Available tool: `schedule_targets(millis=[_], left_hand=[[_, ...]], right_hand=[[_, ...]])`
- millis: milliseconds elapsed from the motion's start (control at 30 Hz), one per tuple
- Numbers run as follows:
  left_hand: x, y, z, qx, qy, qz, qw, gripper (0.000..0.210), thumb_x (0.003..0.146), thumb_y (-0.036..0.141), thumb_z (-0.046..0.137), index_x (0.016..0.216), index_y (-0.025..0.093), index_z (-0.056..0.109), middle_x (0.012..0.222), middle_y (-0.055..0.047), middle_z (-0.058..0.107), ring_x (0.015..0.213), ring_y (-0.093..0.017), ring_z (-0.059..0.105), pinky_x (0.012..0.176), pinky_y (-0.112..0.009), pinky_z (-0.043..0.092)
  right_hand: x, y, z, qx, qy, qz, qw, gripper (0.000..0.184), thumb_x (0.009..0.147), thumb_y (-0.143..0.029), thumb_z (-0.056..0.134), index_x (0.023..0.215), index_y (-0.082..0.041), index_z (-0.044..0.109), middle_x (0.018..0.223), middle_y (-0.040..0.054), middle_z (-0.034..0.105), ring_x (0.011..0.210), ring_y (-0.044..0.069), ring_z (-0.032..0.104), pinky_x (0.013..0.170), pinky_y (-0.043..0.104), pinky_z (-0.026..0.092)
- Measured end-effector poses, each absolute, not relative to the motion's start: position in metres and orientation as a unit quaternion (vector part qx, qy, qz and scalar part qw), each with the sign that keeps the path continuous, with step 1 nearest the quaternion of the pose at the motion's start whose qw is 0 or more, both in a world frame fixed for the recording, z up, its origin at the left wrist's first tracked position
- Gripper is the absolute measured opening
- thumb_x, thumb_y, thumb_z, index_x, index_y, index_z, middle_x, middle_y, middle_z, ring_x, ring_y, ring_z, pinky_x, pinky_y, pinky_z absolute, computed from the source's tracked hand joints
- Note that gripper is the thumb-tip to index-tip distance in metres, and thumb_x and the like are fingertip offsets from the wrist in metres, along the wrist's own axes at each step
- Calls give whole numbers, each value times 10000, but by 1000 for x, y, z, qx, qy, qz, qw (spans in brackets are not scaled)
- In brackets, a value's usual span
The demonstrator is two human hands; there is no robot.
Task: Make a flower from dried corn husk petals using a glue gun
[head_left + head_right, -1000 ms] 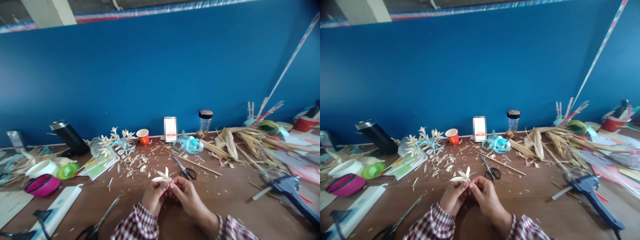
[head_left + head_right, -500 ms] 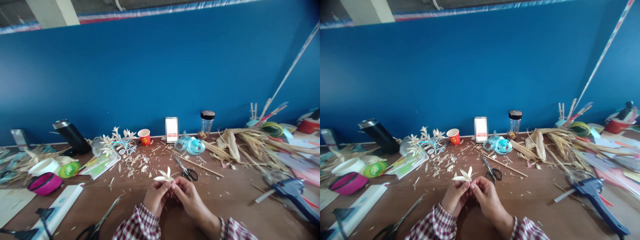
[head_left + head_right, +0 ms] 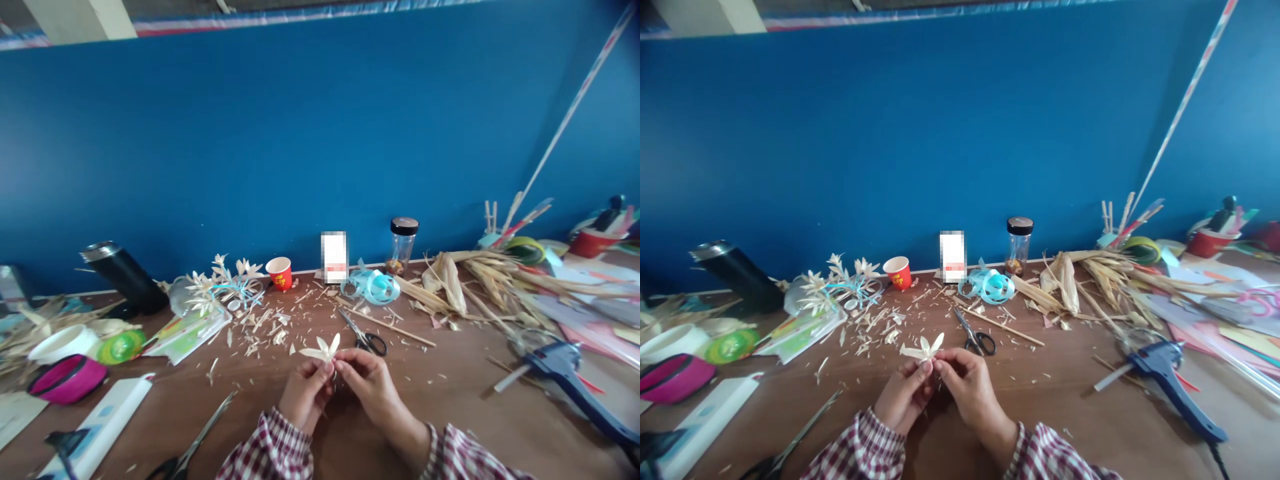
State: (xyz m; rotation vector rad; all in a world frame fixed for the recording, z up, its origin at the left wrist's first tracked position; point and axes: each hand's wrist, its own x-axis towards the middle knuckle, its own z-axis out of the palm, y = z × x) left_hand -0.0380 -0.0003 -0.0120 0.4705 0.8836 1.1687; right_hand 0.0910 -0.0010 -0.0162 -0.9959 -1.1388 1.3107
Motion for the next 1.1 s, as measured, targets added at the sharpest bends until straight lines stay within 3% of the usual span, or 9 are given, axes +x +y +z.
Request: schedule_targets(millis=[233,467,600,700,833,1100], left_hand=[[-35,-1,-14,262,458,532,663,303,439,314,863,585,102,704,477,-1,595,403,-26,456,410,-138,357],[-36,0,-5,207,437,516,707,298,452,294,862,583,114,664,491,35,550,417,-25,461,419,-135,378],[-36,-1,-4,208,436,518,706,309,469,299,857,620,101,674,497,35,538,411,-17,446,411,-128,362],[-36,-2,-7,222,439,518,700,308,483,309,850,628,100,677,508,32,537,428,-22,448,416,-131,366],[-35,-2,-10,252,440,519,688,294,494,312,844,574,109,649,489,39,520,418,-23,432,413,-142,359],[-35,-2,-12,272,436,536,670,294,492,309,843,550,120,626,460,33,542,416,-44,458,429,-160,357]], right_hand=[[95,-4,-12,-502,-539,449,505,229,784,-365,619,751,-139,632,666,23,613,578,117,497,535,222,391],[92,-4,-11,-420,-490,535,545,272,849,-429,527,771,-171,495,605,-49,437,511,72,363,467,187,309],[91,-6,-10,-414,-465,561,545,276,843,-453,527,866,-178,534,662,-22,515,514,83,416,461,192,327],[92,-4,-9,-416,-491,543,540,268,799,-431,598,852,-170,579,717,2,568,594,107,480,539,212,382],[95,-1,-10,-434,-497,538,525,289,755,-429,646,710,-154,568,622,-23,518,566,97,435,545,216,362],[94,-2,-9,-398,-488,582,515,303,761,-460,630,768,-171,537,643,-33,510,566,96,448,543,213,370]])
